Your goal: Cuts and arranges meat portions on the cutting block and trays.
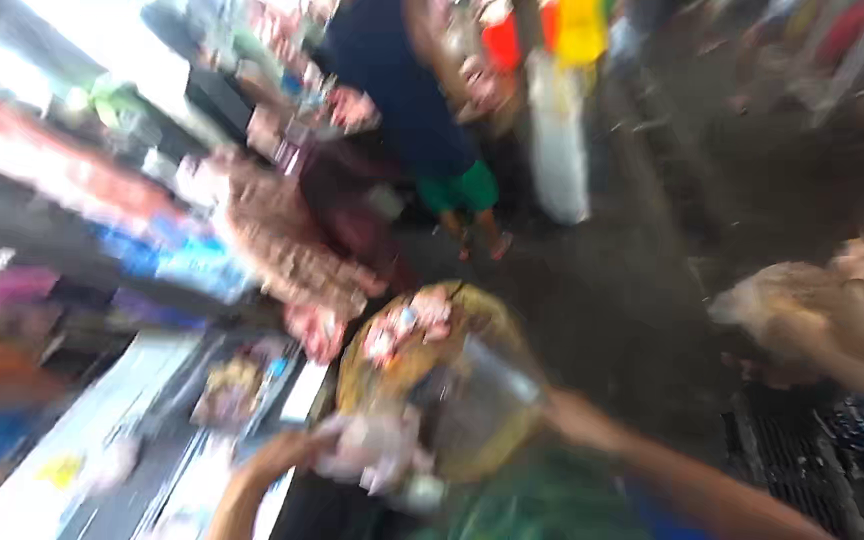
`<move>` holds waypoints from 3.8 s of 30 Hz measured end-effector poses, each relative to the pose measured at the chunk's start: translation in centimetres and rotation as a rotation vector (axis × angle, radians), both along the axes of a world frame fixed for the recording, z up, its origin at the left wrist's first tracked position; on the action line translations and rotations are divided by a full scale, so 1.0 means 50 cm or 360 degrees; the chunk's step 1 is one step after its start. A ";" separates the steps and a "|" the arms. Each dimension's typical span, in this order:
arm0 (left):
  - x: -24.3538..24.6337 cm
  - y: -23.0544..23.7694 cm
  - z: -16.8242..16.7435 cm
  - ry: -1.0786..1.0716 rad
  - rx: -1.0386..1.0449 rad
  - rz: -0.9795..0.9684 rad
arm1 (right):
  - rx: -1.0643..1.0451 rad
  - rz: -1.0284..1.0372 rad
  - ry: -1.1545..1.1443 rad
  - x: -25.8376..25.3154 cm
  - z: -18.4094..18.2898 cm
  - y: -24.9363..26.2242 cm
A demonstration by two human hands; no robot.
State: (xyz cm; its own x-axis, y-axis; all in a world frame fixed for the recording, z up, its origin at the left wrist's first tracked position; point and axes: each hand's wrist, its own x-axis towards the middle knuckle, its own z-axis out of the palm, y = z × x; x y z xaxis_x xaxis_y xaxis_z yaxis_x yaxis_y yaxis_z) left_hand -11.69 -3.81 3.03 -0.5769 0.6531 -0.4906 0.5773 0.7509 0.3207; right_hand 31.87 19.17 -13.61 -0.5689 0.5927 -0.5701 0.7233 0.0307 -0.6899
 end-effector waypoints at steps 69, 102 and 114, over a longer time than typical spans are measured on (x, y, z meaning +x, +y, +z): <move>0.101 -0.264 -0.332 -0.2632 0.0986 0.1719 | 0.0293 0.0855 -0.0316 -0.267 0.067 -0.107; -0.070 -0.259 -0.367 -0.2789 0.0544 0.1236 | 0.1424 -0.0625 0.1359 -0.648 0.227 -0.502; -0.040 -0.325 -0.402 -0.2677 0.0666 0.1229 | 0.0265 -0.0340 -0.0249 -0.593 0.060 -0.529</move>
State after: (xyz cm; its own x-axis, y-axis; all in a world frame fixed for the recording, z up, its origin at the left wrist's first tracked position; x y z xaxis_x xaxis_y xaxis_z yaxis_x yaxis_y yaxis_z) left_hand -13.67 -20.07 -17.08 0.0814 0.7313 -0.6772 -0.8629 0.3917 0.3193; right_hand 2.20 -7.29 -10.63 -0.3346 0.7819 -0.5260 0.8224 -0.0302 -0.5681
